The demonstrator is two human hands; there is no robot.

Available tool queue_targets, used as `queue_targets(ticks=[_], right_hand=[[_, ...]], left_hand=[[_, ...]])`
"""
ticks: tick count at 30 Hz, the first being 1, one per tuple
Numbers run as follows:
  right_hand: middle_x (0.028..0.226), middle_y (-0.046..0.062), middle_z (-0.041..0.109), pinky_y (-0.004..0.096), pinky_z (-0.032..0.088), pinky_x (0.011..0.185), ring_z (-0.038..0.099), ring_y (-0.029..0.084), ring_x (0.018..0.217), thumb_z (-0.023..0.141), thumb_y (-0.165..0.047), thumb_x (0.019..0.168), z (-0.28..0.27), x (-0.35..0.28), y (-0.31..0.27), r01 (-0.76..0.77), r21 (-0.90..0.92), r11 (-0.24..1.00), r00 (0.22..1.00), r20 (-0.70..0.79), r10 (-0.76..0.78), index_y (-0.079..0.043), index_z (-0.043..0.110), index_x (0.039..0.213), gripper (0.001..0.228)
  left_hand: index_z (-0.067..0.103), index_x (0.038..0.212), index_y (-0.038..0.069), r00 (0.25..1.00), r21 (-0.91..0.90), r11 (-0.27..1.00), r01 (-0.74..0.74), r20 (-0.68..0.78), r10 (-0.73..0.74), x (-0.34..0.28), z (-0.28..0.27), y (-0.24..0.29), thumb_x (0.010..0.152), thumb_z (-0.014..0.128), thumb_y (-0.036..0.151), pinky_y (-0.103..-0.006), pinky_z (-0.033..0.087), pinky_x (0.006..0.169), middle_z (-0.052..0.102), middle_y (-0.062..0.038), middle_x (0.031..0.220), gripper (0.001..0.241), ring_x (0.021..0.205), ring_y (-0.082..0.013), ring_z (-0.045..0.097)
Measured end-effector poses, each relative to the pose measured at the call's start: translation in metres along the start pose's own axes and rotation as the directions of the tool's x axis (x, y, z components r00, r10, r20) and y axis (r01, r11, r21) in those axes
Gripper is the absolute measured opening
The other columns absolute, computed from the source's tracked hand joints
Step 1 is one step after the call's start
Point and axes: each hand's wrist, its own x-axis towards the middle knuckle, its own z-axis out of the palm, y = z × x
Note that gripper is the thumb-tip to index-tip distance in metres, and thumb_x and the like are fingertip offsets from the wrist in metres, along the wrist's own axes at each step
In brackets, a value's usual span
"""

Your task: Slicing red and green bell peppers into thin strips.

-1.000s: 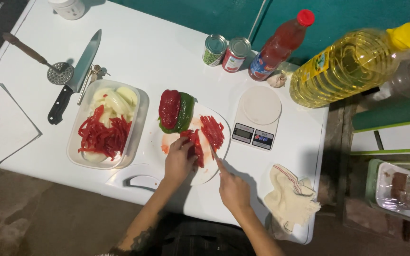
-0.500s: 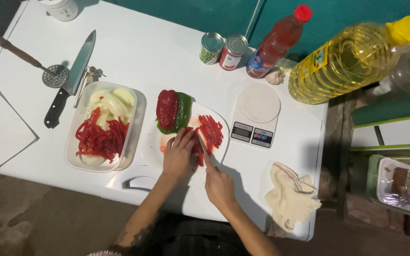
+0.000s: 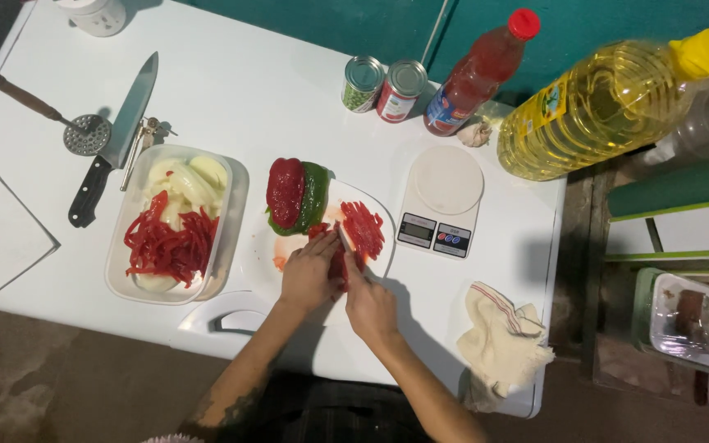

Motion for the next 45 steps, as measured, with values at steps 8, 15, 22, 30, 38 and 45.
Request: queue_targets(ticks=[8, 15, 22, 30, 38, 45], right_hand=[[0.090, 0.027, 0.074, 0.051, 0.059, 0.059, 0.072, 0.041, 0.065, 0.058, -0.003, 0.087, 0.022, 0.007, 0.012, 0.089, -0.074, 0.993, 0.989, -0.111, -0.097, -0.006, 0.049, 0.150, 0.064], [0.090, 0.026, 0.074, 0.052, 0.058, 0.058, 0.072, 0.041, 0.065, 0.058, -0.002, 0.084, 0.026, -0.007, 0.021, 0.088, -0.094, 0.992, 0.995, -0.037, -0.092, -0.007, 0.046, 0.153, 0.071], [0.077, 0.025, 0.072, 0.055, 0.057, 0.057, 0.070, 0.042, 0.059, 0.058, -0.003, 0.084, 0.012, -0.040, 0.019, 0.055, -0.133, 0.990, 0.998, 0.009, -0.054, -0.011, 0.045, 0.153, 0.071], [0.068, 0.021, 0.070, 0.054, 0.057, 0.056, 0.069, 0.040, 0.055, 0.059, -0.002, 0.081, -0.010, -0.087, 0.019, 0.013, -0.228, 0.973, 0.985, 0.172, 0.028, -0.009, 0.044, 0.154, 0.075], [0.072, 0.022, 0.071, 0.057, 0.054, 0.067, 0.069, 0.044, 0.067, 0.058, -0.016, 0.092, -0.083, -0.074, -0.027, -0.105, -0.114, 0.988, 0.962, 0.239, 0.130, -0.020, 0.060, 0.141, 0.049], [0.072, 0.025, 0.070, 0.057, 0.054, 0.066, 0.069, 0.045, 0.067, 0.055, -0.013, 0.092, -0.026, -0.024, -0.023, -0.088, -0.060, 0.994, 0.992, 0.089, 0.093, -0.016, 0.055, 0.146, 0.054]], left_hand=[[0.054, 0.142, 0.003, 0.995, -0.144, 0.989, -0.012, -0.102, -0.003, -0.002, 0.006, 0.000, 0.063, 0.086, 0.015, -0.0397, 0.054, 0.098, 0.055, -0.012, 0.148, 0.086, 0.132, -0.0283, 0.056], [0.051, 0.144, 0.005, 0.996, -0.153, 0.986, 0.073, -0.040, -0.080, -0.005, 0.006, 0.008, 0.061, 0.085, 0.016, -0.0424, 0.056, 0.094, 0.052, -0.008, 0.151, 0.090, 0.131, -0.0288, 0.056], [0.050, 0.146, 0.008, 0.992, -0.135, 0.985, 0.103, -0.057, -0.112, 0.000, 0.018, 0.000, 0.063, 0.086, 0.016, -0.0436, 0.058, 0.089, 0.049, -0.008, 0.153, 0.091, 0.121, -0.0302, 0.064], [0.049, 0.147, 0.011, 0.988, -0.113, 0.982, 0.154, 0.017, -0.153, 0.000, 0.006, 0.006, 0.063, 0.088, 0.018, -0.0420, 0.059, 0.089, 0.046, -0.003, 0.157, 0.093, 0.112, -0.0309, 0.068], [0.049, 0.145, 0.004, 0.996, -0.116, 0.991, 0.061, -0.053, -0.068, -0.009, 0.008, -0.008, 0.064, 0.090, 0.024, -0.0391, 0.055, 0.095, 0.046, -0.005, 0.155, 0.093, 0.125, -0.0266, 0.061], [0.050, 0.144, 0.004, 0.998, -0.138, 0.990, 0.029, -0.046, -0.036, -0.010, 0.003, -0.015, 0.068, 0.088, 0.019, -0.0389, 0.052, 0.101, 0.048, -0.008, 0.154, 0.086, 0.130, -0.0270, 0.057]])
